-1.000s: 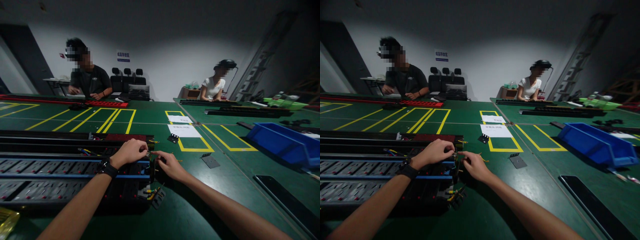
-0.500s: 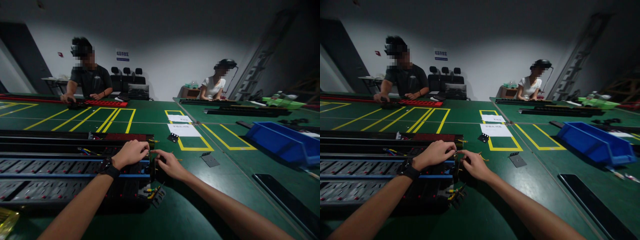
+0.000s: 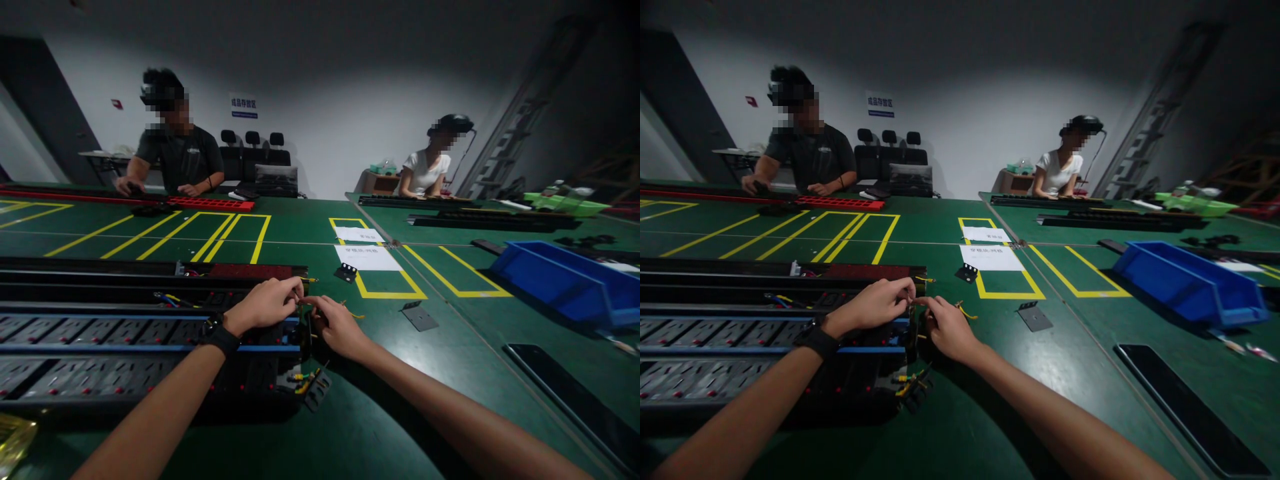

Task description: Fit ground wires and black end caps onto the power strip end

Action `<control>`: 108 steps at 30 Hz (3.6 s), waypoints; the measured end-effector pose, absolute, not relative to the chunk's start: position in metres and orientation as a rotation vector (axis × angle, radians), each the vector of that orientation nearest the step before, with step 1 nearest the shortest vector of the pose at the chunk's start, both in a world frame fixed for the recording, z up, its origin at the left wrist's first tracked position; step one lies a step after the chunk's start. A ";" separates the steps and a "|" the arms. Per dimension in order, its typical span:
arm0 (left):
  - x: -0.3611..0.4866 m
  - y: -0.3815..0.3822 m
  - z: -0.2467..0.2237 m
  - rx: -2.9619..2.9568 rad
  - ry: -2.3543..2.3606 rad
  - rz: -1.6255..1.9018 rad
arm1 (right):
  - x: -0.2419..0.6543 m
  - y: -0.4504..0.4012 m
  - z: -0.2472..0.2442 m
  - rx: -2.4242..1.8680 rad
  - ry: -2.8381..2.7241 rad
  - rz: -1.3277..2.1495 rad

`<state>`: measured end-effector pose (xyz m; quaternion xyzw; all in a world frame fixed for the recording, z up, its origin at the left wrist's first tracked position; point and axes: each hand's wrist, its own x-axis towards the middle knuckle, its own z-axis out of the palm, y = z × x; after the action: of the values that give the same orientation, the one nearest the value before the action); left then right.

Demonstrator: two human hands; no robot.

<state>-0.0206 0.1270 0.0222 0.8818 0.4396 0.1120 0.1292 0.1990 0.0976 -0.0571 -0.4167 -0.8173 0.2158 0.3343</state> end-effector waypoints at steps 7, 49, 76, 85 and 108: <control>-0.019 0.125 0.023 2.540 1.281 0.348 | 0.200 0.096 -0.053 -1.060 -2.159 0.590; -0.009 0.116 0.027 2.708 1.412 0.182 | 0.200 0.101 -0.057 -1.147 -2.012 0.551; 0.012 0.102 0.034 2.642 1.790 0.033 | 0.199 0.118 -0.059 -1.202 -1.994 0.645; 0.015 0.101 0.039 2.528 1.787 0.022 | 0.199 0.115 -0.055 -1.210 -2.003 0.658; 0.012 0.102 0.029 2.631 1.745 0.050 | 0.273 0.126 0.030 -1.539 -2.320 0.351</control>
<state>0.0122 0.1021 0.0295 0.8333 0.5526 0.0159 -0.0081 0.2728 0.1262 0.0297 -0.5409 -0.8151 0.1233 0.1668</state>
